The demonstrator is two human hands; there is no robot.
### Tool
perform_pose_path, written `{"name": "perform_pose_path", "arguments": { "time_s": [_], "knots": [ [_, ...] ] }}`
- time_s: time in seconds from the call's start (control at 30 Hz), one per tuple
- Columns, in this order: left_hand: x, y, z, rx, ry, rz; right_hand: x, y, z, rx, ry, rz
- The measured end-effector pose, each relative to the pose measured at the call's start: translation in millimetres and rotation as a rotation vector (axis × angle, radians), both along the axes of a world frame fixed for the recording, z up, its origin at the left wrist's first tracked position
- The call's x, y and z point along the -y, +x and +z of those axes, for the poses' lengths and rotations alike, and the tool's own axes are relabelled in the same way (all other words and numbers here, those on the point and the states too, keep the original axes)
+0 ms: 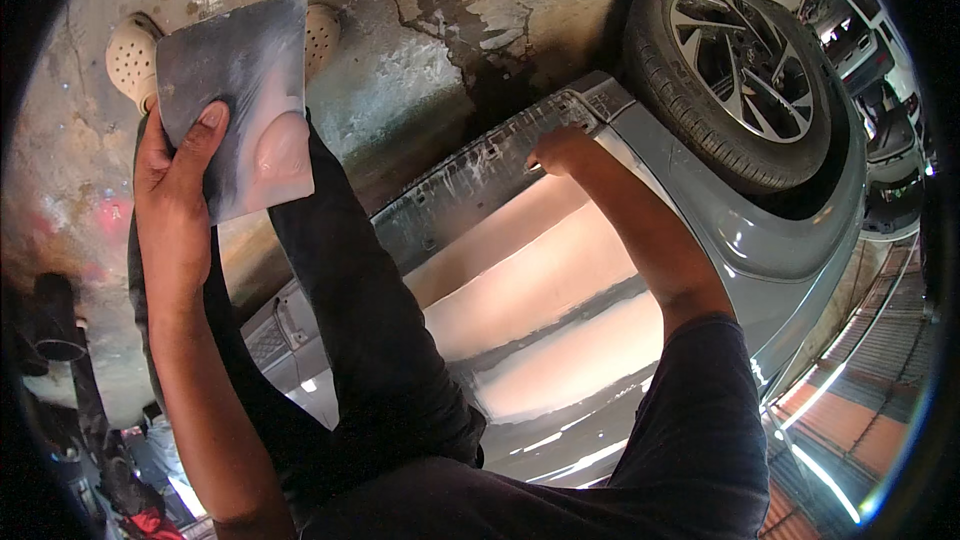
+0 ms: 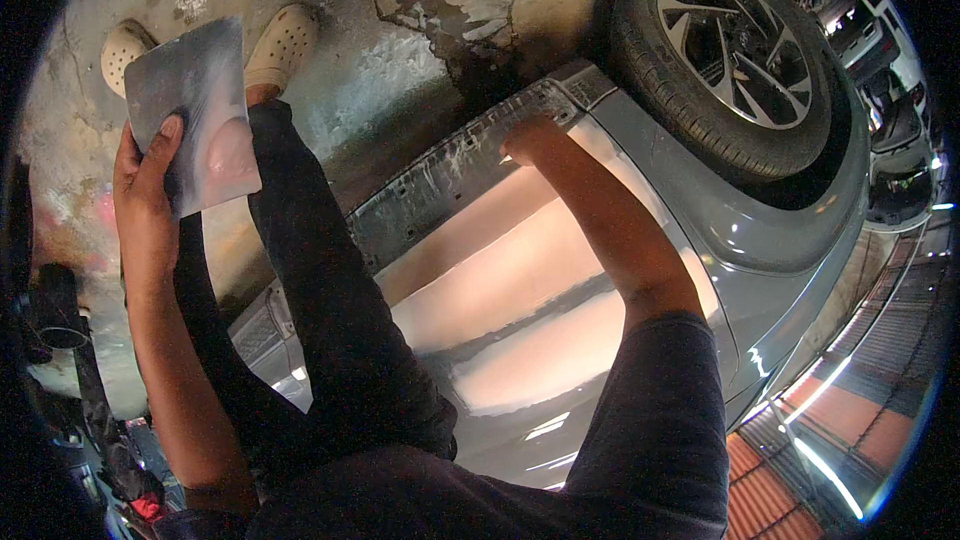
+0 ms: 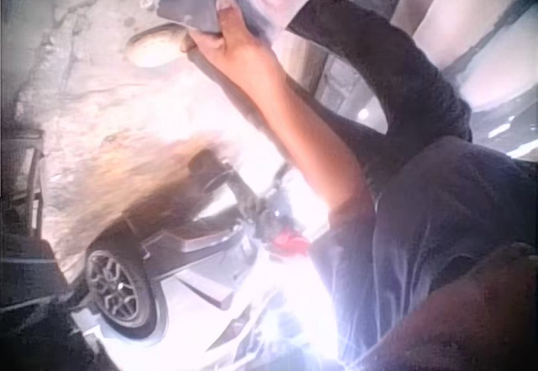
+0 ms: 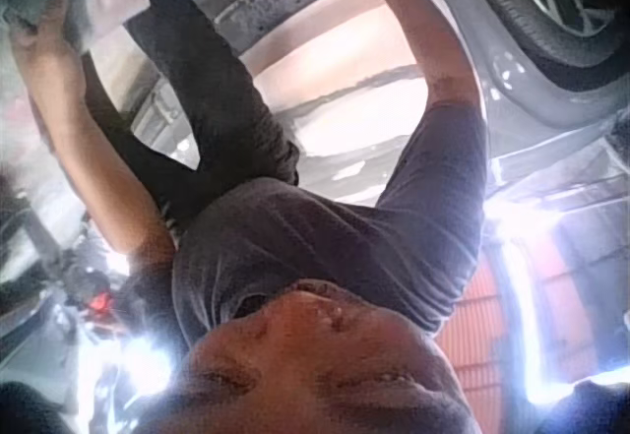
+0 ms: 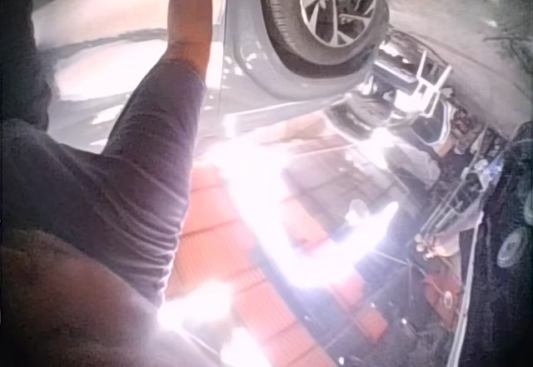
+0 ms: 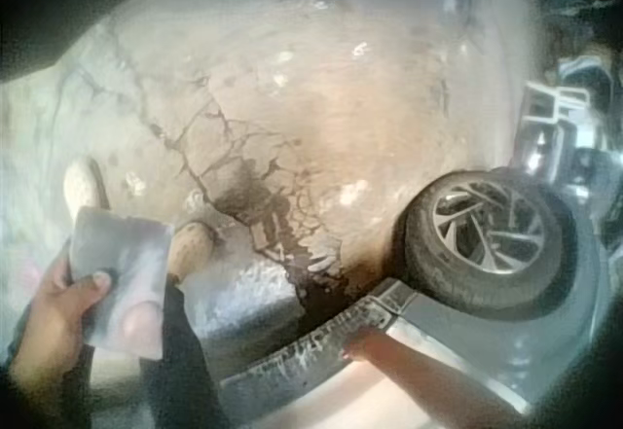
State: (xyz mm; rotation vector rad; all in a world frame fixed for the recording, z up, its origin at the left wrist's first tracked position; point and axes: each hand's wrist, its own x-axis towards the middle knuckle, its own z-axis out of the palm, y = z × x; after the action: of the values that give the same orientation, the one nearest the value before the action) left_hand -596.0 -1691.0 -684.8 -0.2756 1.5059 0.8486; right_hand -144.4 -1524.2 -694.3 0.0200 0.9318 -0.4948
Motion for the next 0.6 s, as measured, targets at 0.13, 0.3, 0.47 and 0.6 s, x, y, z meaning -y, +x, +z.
{"name": "perform_pose_path", "arguments": {
  "time_s": [0.13, 0.3, 0.47, 0.6],
  "knots": [
    [11, -1, 3, 0.012, -0.025, 0.01, 19, 2, -2, -0.053, -0.061, 0.048],
    [12, -4, 6, 0.048, -0.013, 0.009, 36, -19, 7, 0.042, 0.035, 0.057],
    [15, -4, 6, 0.048, 0.026, 0.023, 41, 18, 11, 0.0, 0.083, 0.027],
    [16, -6, 9, 0.035, 0.025, 0.029, 39, 7, 18, 0.017, 0.103, -0.008]
  ]
}}
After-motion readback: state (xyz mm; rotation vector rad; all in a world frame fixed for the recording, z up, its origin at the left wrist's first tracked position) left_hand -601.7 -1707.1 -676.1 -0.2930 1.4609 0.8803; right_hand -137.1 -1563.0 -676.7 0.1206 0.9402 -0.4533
